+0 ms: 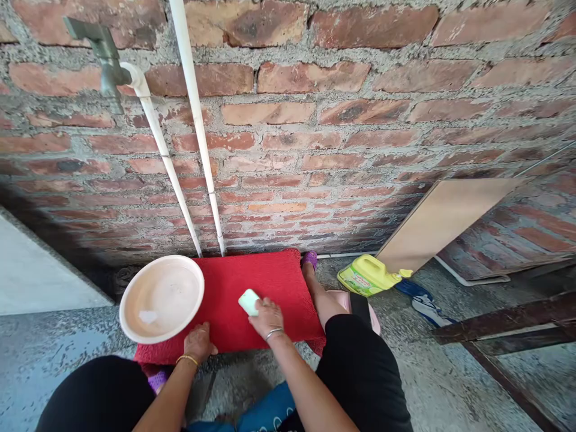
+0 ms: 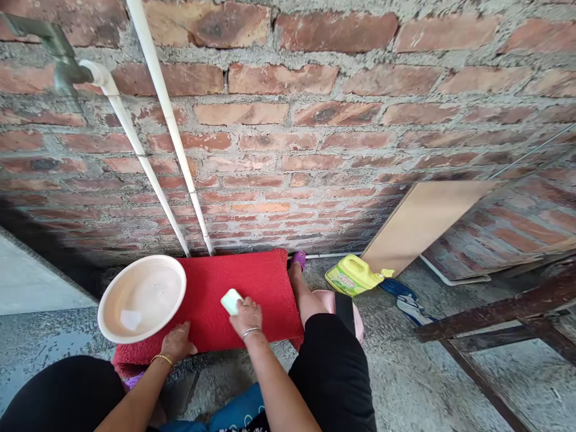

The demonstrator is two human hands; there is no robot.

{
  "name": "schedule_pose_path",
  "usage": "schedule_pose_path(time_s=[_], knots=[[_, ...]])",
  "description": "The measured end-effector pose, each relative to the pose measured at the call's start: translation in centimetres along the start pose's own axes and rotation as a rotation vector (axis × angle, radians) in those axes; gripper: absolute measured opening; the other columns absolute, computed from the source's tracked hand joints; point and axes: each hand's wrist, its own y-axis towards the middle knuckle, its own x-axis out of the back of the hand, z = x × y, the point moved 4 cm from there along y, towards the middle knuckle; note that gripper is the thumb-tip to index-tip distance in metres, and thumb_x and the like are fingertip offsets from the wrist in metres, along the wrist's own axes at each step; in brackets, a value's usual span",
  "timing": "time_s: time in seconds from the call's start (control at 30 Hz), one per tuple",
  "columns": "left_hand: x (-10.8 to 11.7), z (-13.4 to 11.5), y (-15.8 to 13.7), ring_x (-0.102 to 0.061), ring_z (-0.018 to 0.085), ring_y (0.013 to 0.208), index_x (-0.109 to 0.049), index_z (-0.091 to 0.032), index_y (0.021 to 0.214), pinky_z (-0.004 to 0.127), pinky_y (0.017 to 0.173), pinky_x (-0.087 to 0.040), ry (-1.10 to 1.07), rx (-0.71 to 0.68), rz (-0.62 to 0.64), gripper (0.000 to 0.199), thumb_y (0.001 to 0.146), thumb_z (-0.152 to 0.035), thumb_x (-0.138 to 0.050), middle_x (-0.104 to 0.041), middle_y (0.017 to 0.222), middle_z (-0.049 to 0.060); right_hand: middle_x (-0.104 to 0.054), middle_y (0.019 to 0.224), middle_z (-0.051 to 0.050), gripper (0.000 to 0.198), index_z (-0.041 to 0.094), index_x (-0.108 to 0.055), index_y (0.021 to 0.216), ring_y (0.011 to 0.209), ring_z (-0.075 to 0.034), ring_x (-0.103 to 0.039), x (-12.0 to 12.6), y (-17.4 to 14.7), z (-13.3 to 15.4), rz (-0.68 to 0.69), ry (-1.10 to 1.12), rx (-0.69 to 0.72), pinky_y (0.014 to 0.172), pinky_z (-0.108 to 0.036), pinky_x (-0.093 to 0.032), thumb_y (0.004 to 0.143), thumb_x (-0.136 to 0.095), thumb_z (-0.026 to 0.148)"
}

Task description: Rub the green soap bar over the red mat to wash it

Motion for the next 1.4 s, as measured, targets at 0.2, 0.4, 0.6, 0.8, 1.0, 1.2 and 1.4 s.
schedule_pose_path(time_s=[0.2,0.4,0.6,0.8,1.0,1.2,1.4], knots=[[0.0,0.0,0.1,-0.061,0.023,0.108,-0.054,-0.015,0.114,0.030,0.088,-0.046,-0.002,0.001,0.013,0.055,0.062,-0.022,-0.069,-0.062,0.117,0.014,-0.062,0.101,-0.013,0.037,0.019,-0.062,0.106,0.089,-0.022,-0.063,3.1,-0.3,-9.5,-0.071,0.097,-0.479,0.075,-0.032,-0.045,0.082,-0.053,0.045],[-0.6,0.0,0.6,-0.061,0.024,0.107,-0.054,-0.015,0.112,0.032,0.087,-0.046,0.021,-0.014,0.007,0.050,0.063,-0.022,-0.066,-0.063,0.116,0.015,-0.061,0.104,-0.010,0.036,0.021,-0.064,0.102,0.096,-0.024,-0.059,-0.4,-0.4,1.3,-0.060,0.147,0.016,0.084,-0.034,-0.043,0.074,-0.062,0.043],[-0.9,-0.1,0.9,-0.061,0.025,0.109,-0.053,-0.011,0.113,0.031,0.088,-0.046,0.051,-0.025,0.023,0.051,0.064,-0.022,-0.064,-0.063,0.115,0.017,-0.059,0.110,-0.010,0.038,0.023,-0.065,0.105,0.102,-0.026,-0.055,-3.2,-0.3,6.2,0.015,0.111,0.294,0.090,-0.041,-0.038,0.069,-0.065,0.035],[-0.7,-0.4,0.7,-0.059,0.024,0.112,-0.052,-0.012,0.118,0.030,0.091,-0.045,0.056,0.005,0.017,0.056,0.064,-0.023,-0.064,-0.061,0.119,0.016,-0.061,0.103,-0.011,0.037,0.020,-0.065,0.105,0.094,-0.023,-0.059,2.0,1.0,-6.9,-0.115,0.116,-0.279,0.080,-0.032,-0.042,0.077,-0.061,0.044],[0.4,-0.8,0.1,-0.060,0.022,0.109,-0.054,-0.016,0.111,0.028,0.089,-0.046,0.041,0.051,0.026,0.054,0.059,-0.021,-0.070,-0.063,0.116,0.012,-0.061,0.095,-0.007,0.033,0.024,-0.065,0.100,0.085,-0.020,-0.060,1.8,1.8,-5.7,-0.181,0.227,-0.260,0.077,-0.030,-0.042,0.080,-0.058,0.049],[0.6,-0.8,0.1,-0.061,0.023,0.107,-0.054,-0.016,0.110,0.029,0.086,-0.048,0.033,0.058,0.032,0.055,0.059,-0.022,-0.073,-0.063,0.114,0.012,-0.060,0.103,-0.009,0.034,0.025,-0.066,0.102,0.095,-0.024,-0.057,-2.1,1.7,8.0,-0.015,0.142,0.273,0.082,-0.033,-0.041,0.072,-0.065,0.043],[0.4,-0.9,0.4,-0.062,0.025,0.105,-0.055,-0.013,0.110,0.031,0.087,-0.048,0.021,0.055,0.027,0.056,0.058,-0.021,-0.074,-0.063,0.114,0.015,-0.060,0.105,-0.010,0.031,0.024,-0.067,0.101,0.097,-0.024,-0.057,-0.4,3.4,4.2,-0.037,0.085,0.165,0.083,-0.033,-0.041,0.074,-0.066,0.040]])
